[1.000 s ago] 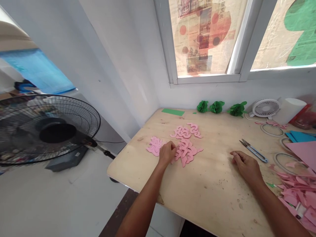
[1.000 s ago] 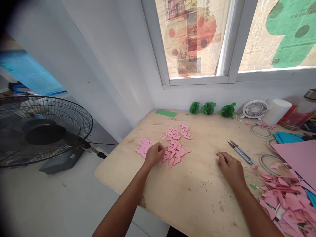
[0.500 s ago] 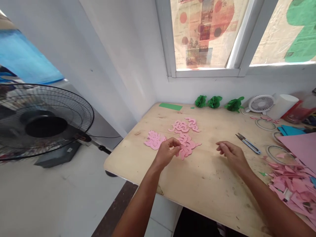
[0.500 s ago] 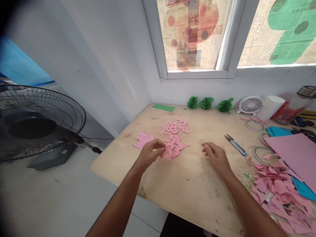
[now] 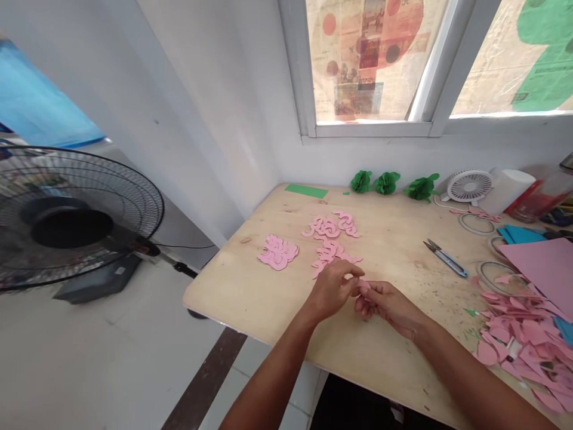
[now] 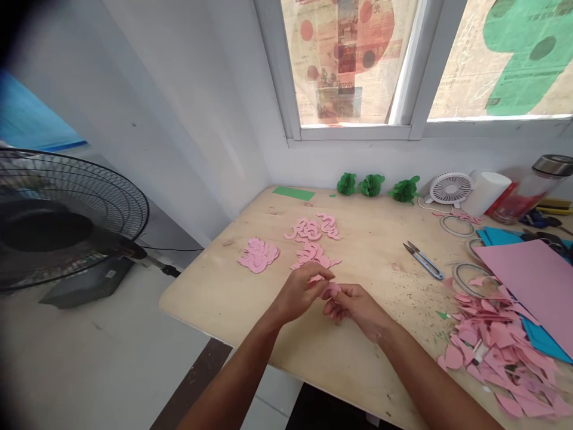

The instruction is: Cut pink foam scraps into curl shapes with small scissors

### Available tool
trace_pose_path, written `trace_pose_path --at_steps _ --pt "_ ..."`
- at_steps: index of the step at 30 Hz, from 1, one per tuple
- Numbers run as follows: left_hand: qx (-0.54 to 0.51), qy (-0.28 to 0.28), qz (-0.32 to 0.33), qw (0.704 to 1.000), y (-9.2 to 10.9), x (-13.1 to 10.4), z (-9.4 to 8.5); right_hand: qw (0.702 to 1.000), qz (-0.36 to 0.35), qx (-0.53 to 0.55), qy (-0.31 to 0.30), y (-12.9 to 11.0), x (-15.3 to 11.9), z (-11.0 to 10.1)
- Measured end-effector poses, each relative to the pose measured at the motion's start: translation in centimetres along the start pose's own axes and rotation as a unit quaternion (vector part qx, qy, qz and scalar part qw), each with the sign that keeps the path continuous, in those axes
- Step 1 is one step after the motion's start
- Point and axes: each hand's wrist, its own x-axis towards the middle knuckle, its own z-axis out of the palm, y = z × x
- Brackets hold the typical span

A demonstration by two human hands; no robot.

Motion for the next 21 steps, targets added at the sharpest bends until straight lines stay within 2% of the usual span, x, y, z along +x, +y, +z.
trace_pose_path --at_steps 3,5,6,7,9,13,17,21 --pt "0.027 0.092 -0.041 0.995 -1.7 -0.3 -0.9 0.996 -0.008 0.034 0.079 -0.2 0.6 -0.3" --pt "0.091 0.147 -0.1 0.98 -3.5 -0.5 -1.6 0.989 -0.021 0.061 0.134 -0.2 1.0 -0.4" --pt "0.13 0.155 -0.142 0.969 -4.4 -0.6 -1.9 0.985 -0.03 0.073 0.151 -0.2 1.2 -0.6" --pt "0.166 0.151 -0.177 0.958 -5.2 -0.6 -2.1 0.983 -0.038 0.083 0.162 -0.1 1.3 -0.7" --pt "0.221 0.116 -0.205 0.946 -6.4 -0.6 -2.3 0.979 -0.05 0.098 0.17 0.1 1.5 -0.8" --pt "0.274 0.056 -0.196 0.94 -7.0 0.0 -1.6 0.975 -0.061 0.134 0.169 0.4 1.4 -1.1" --pt "0.288 0.067 -0.189 0.936 -6.5 1.0 -0.5 0.969 -0.071 0.169 0.169 0.6 1.2 -1.3" --pt "0.295 0.08 -0.183 0.934 -6.4 2.3 -0.2 0.966 -0.076 0.183 0.163 0.8 1.2 -1.3"
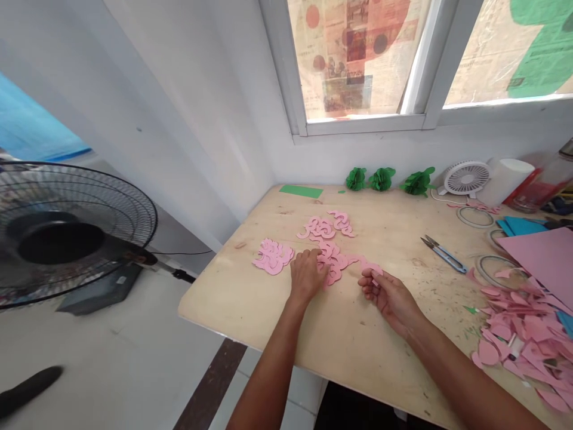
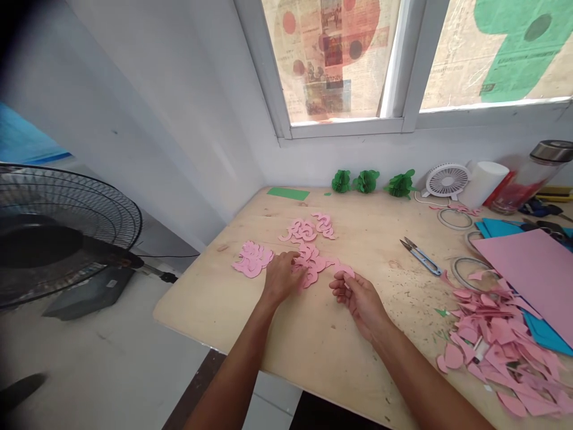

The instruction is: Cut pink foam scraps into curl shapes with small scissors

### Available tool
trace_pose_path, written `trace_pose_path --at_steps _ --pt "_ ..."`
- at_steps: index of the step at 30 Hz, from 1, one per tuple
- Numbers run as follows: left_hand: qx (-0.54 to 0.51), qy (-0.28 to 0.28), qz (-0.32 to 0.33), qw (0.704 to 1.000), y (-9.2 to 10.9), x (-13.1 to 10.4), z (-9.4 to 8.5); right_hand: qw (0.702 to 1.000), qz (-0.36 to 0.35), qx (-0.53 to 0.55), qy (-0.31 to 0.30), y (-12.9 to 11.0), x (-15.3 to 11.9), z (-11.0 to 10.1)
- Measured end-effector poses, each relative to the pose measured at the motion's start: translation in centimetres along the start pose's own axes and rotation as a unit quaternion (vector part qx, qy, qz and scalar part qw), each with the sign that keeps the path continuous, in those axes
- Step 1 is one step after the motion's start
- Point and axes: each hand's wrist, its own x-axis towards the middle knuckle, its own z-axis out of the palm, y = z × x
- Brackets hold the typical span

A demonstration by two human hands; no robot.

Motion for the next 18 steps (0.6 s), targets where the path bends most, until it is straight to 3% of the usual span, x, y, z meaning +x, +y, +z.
trace_pose_path --at_steps 5,13,18 --pt "0.015 -0.026 -0.017 0.999 -0.1 1.4 0.0 1.0 0.004 0.002 -0.001 0.0 -0.1 0.1" --pt "-0.007 -0.027 -0.039 0.999 -0.2 1.6 0.2 1.0 0.0 0.004 -0.001 -0.1 -0.2 0.3" --pt "-0.023 -0.04 -0.044 0.998 -0.6 3.4 -0.3 1.0 -0.001 0.002 -0.006 -0.1 -0.2 0.3"
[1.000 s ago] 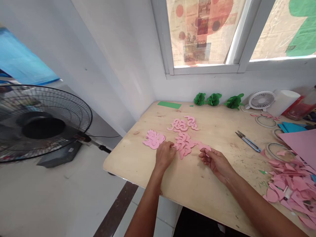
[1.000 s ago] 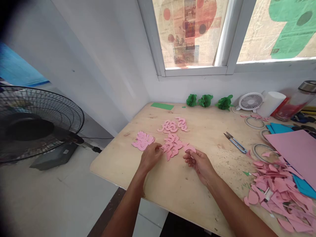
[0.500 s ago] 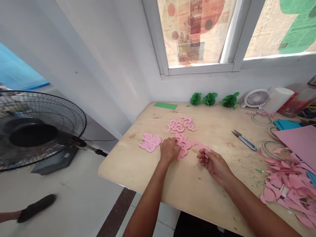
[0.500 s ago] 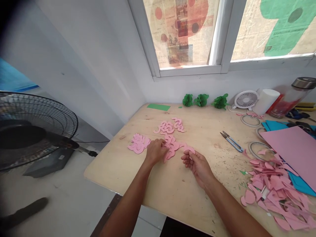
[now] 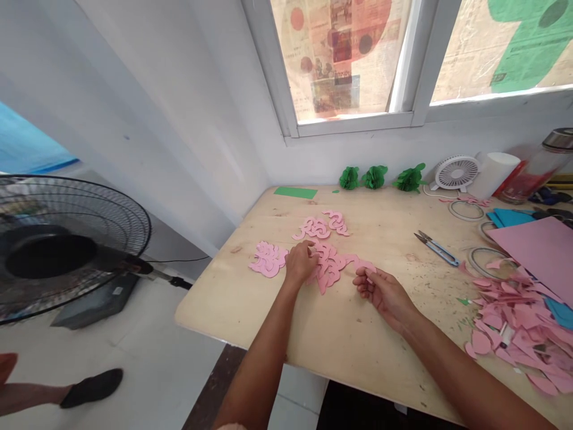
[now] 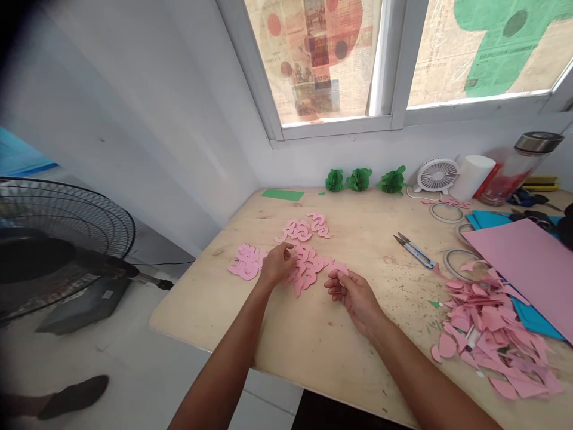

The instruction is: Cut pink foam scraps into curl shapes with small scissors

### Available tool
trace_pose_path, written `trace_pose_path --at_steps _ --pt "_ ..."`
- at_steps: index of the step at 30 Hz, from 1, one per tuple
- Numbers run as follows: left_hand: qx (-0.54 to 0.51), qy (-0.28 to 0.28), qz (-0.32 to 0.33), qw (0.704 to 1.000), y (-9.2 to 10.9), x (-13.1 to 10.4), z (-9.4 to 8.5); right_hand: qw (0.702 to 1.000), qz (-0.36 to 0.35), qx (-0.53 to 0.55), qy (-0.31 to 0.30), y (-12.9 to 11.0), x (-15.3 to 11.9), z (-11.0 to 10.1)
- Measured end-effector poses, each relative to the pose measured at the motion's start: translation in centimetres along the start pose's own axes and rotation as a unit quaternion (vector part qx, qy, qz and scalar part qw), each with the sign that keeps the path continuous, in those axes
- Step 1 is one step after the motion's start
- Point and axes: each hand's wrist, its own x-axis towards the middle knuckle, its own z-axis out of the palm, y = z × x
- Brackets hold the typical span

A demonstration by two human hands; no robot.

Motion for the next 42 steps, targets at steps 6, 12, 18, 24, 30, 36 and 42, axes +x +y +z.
trace_pose_path --at_steps 6,12,18,24,30,36,42 --pt "0.008 -0.042 0.029 0.999 0.5 2.2 -0.6 1.0 0.0 -0.001 -0.003 0.1 0.2 -0.2" --pt "-0.003 -0.029 0.041 0.999 0.9 2.2 -0.8 1.0 -0.002 0.002 -0.008 0.1 0.1 -0.1" --pt "-0.039 0.065 0.079 0.994 2.1 -1.8 -2.9 1.0 -0.001 0.01 -0.002 -0.1 0.0 0.1" --pt "-0.043 0.309 0.308 0.899 6.0 -8.2 -0.1 0.999 -0.005 0.039 -0.013 0.0 -0.1 0.1" --pt "-0.017 0.299 0.323 0.898 8.1 -9.6 3.3 0.994 0.003 0.105 -0.008 0.4 0.0 0.1" --pt "0.011 0.291 0.286 0.913 8.5 -9.4 3.6 0.992 -0.01 0.124 0.006 0.9 0.0 0.2" --pt "-0.016 0.279 0.296 0.914 9.2 -9.7 3.9 0.995 -0.039 0.094 0.016 0.7 -0.2 0.5"
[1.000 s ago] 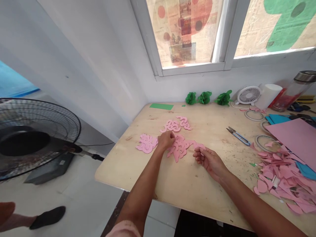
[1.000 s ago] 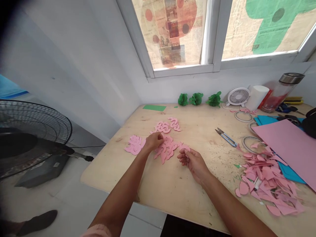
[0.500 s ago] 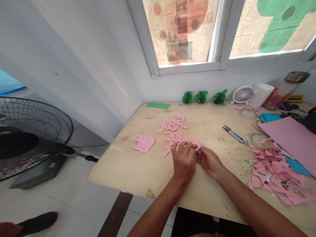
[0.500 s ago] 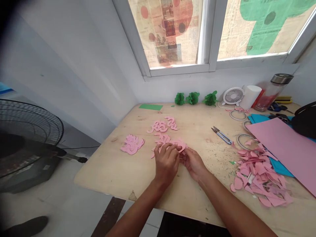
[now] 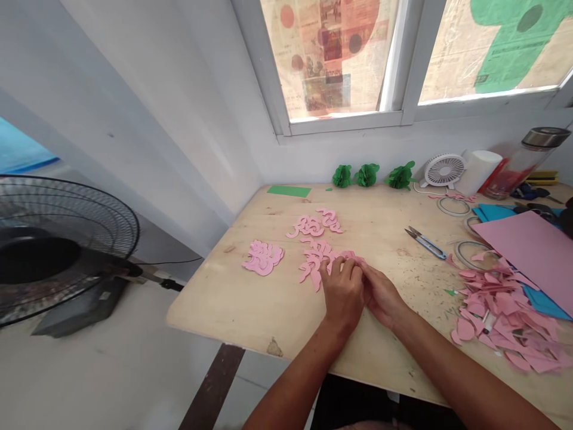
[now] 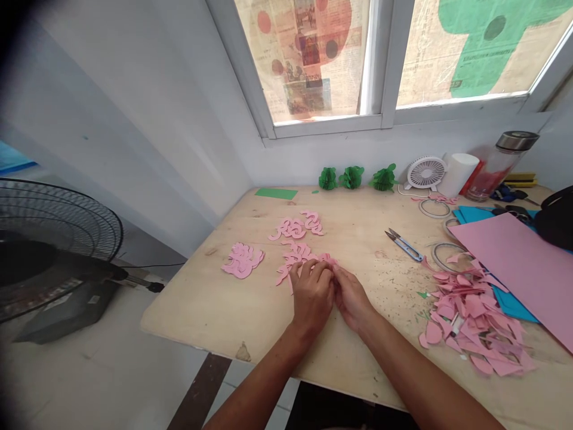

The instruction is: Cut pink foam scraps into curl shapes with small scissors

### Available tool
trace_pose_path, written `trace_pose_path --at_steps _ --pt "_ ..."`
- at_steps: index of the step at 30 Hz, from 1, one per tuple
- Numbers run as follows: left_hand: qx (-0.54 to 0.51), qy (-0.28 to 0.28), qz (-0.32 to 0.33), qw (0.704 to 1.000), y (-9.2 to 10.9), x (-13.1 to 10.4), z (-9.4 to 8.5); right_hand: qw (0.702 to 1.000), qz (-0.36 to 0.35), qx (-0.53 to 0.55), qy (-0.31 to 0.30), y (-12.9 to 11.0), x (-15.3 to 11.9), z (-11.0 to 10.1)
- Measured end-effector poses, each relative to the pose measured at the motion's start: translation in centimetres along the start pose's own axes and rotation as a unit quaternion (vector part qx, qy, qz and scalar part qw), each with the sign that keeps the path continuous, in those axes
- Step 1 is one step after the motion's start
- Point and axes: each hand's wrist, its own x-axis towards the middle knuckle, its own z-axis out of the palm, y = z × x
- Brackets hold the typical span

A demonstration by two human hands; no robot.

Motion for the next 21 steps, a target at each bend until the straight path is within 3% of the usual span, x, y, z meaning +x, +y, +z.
trace_pose_path --at_steps 4,7,9,12,16,21 --pt "-0.075 -0.018 -0.011 0.997 -1.7 -0.4 -0.7 1.0 0.0 -0.015 0.004 -0.3 0.0 -0.1" --pt "-0.062 -0.027 -0.116 0.991 -5.4 -0.5 -1.6 0.999 0.018 -0.032 0.003 -0.6 0.1 -0.3" --pt "-0.016 -0.081 -0.192 0.978 -8.2 -0.3 -2.0 0.999 0.024 -0.034 0.002 -0.7 0.2 -0.4" --pt "-0.001 -0.209 -0.229 0.951 -11.3 0.4 -2.3 0.999 0.023 -0.025 0.0 -0.6 0.2 -0.6" --pt "-0.03 -0.301 -0.267 0.915 -12.8 1.7 -2.2 0.999 0.026 -0.023 0.003 -0.5 0.5 -0.9" --pt "-0.044 -0.331 -0.28 0.9 -13.1 2.8 -2.0 0.999 0.024 -0.03 0.009 -0.5 0.5 -0.8"
